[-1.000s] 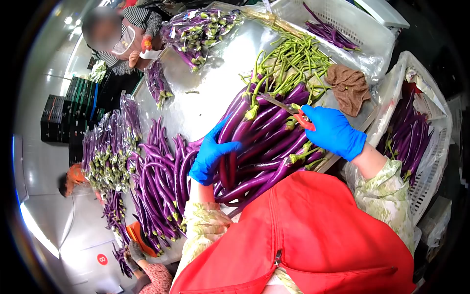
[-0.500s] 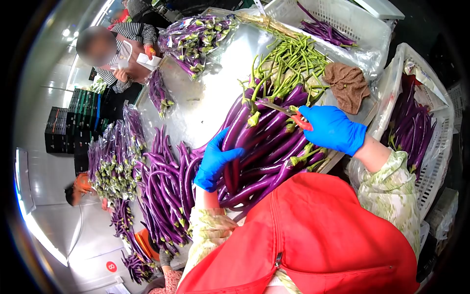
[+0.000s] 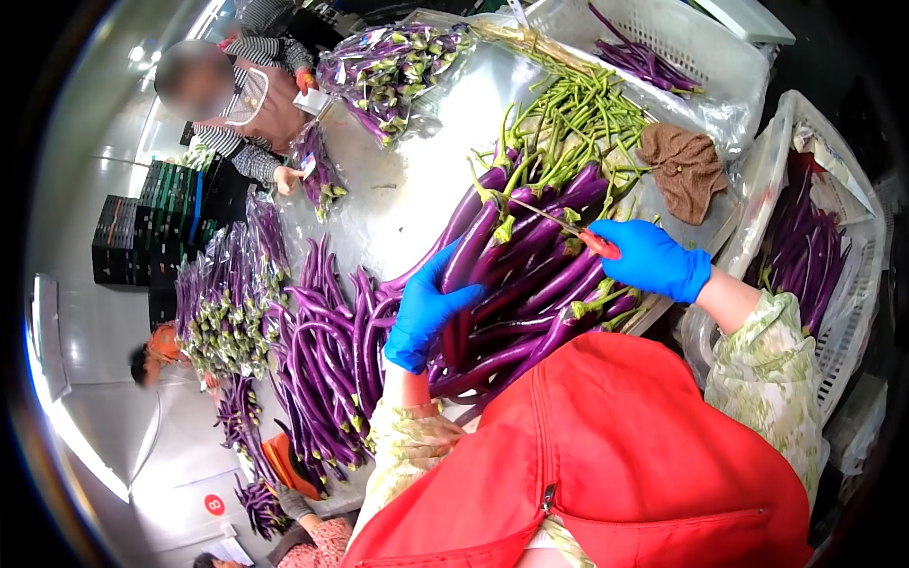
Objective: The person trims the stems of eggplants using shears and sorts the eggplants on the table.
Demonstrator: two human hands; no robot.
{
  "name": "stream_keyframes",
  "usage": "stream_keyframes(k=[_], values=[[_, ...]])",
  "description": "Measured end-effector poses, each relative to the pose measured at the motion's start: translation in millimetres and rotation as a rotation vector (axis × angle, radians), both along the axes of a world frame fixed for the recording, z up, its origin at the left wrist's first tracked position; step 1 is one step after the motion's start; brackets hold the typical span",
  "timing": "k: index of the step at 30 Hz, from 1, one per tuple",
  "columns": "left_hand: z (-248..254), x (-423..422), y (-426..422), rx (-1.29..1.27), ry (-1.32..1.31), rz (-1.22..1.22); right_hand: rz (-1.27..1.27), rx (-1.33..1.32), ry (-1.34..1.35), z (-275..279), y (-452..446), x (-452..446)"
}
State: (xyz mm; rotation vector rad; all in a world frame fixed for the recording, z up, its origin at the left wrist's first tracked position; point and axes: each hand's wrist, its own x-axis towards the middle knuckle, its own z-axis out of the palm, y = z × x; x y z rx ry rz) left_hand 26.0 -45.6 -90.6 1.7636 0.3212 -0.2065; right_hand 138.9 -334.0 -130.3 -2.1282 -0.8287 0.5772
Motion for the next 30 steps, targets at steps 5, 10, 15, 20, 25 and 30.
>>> stream_keyframes(k=[5, 10, 15, 20, 25, 30], values=[[18.1, -0.3, -5.4, 0.113, -0.122, -0.147, -0.030, 0.076, 0.003, 3.5, -7.0, -5.3], [26.4, -3.3, -10.6, 0.048, -0.051, -0.247, 0.041, 0.073, -0.039, -6.2, -35.0, -2.3], [23.0, -7.9, -13.0, 0.006, -0.038, -0.236, 0.109, 0.014, -0.047, -8.5, -65.0, 0.4], [22.3, -9.3, -11.3, 0.178, -0.134, -0.320, 0.099, 0.054, 0.485, -9.6, -88.5, 23.5], [36.2, -5.2, -28.0, 0.241, -0.115, -0.583, 0.356, 0.020, 0.622, 6.8, -79.1, 40.0], [38.1, -4.7, -29.6, 0.370, -0.161, -0.648, 0.476, 0.000, 0.552, 3.9, -71.1, 48.0]])
